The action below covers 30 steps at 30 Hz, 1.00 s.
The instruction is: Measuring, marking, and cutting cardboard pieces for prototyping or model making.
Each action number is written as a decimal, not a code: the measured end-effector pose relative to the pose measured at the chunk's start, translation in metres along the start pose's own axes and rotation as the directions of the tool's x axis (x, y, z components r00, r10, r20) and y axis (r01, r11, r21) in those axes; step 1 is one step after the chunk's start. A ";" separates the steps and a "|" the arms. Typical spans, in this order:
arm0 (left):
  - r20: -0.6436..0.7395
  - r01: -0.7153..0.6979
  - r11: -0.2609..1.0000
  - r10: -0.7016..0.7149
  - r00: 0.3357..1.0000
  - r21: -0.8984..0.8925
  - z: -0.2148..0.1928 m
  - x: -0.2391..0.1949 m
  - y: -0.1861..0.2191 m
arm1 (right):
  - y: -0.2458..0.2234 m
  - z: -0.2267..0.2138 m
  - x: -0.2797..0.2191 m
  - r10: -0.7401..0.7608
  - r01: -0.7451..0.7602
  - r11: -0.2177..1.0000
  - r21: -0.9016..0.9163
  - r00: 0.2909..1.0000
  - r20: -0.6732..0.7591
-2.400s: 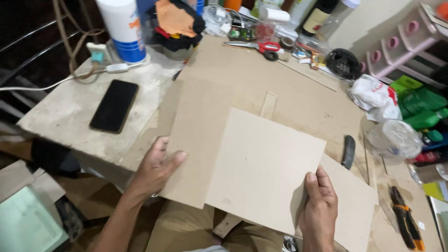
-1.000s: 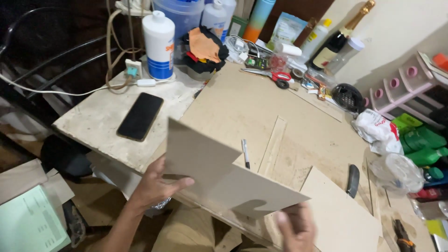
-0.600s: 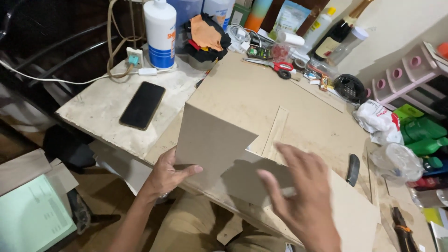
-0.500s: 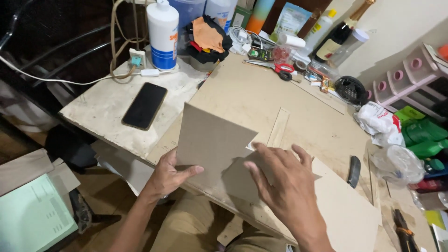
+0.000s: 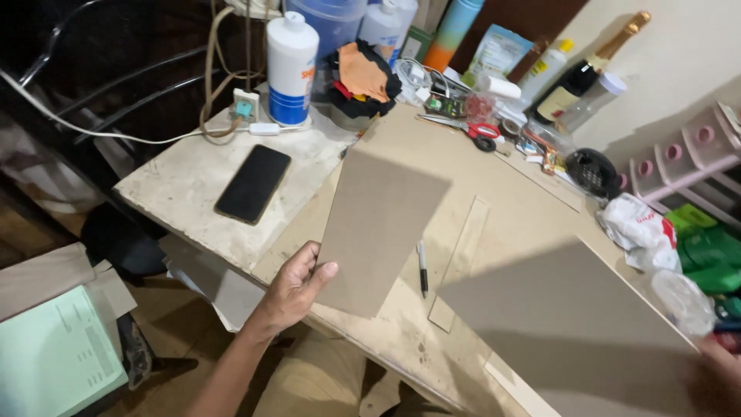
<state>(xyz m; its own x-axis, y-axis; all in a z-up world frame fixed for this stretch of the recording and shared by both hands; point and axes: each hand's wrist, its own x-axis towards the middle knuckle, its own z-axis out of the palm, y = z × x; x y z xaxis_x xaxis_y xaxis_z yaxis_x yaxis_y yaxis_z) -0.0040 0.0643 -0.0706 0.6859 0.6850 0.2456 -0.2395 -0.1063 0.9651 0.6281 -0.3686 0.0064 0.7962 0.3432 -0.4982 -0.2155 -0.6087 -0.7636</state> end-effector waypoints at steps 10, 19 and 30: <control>-0.055 0.385 0.922 -0.387 0.920 -0.051 0.019 -0.013 0.033 | -0.135 0.286 -0.307 -0.785 0.691 0.388 -0.610 0.594 0.174; -0.026 0.370 0.899 -0.375 0.927 0.233 0.038 -0.004 0.073 | -0.182 0.362 -0.304 -0.794 0.815 0.345 -0.466 0.518 0.318; 0.128 0.121 0.991 -0.114 0.985 -0.051 0.006 0.005 0.077 | -0.155 0.361 -0.365 -0.871 0.893 -0.086 -0.441 0.147 0.468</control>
<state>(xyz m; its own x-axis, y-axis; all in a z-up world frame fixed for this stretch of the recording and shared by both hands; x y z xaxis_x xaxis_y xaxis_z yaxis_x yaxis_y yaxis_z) -0.0150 0.0549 0.0051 0.7909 0.5948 0.1437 -0.1891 0.0142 0.9819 0.1666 -0.1409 0.1580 0.0404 0.9157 0.3998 0.9793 0.0432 -0.1980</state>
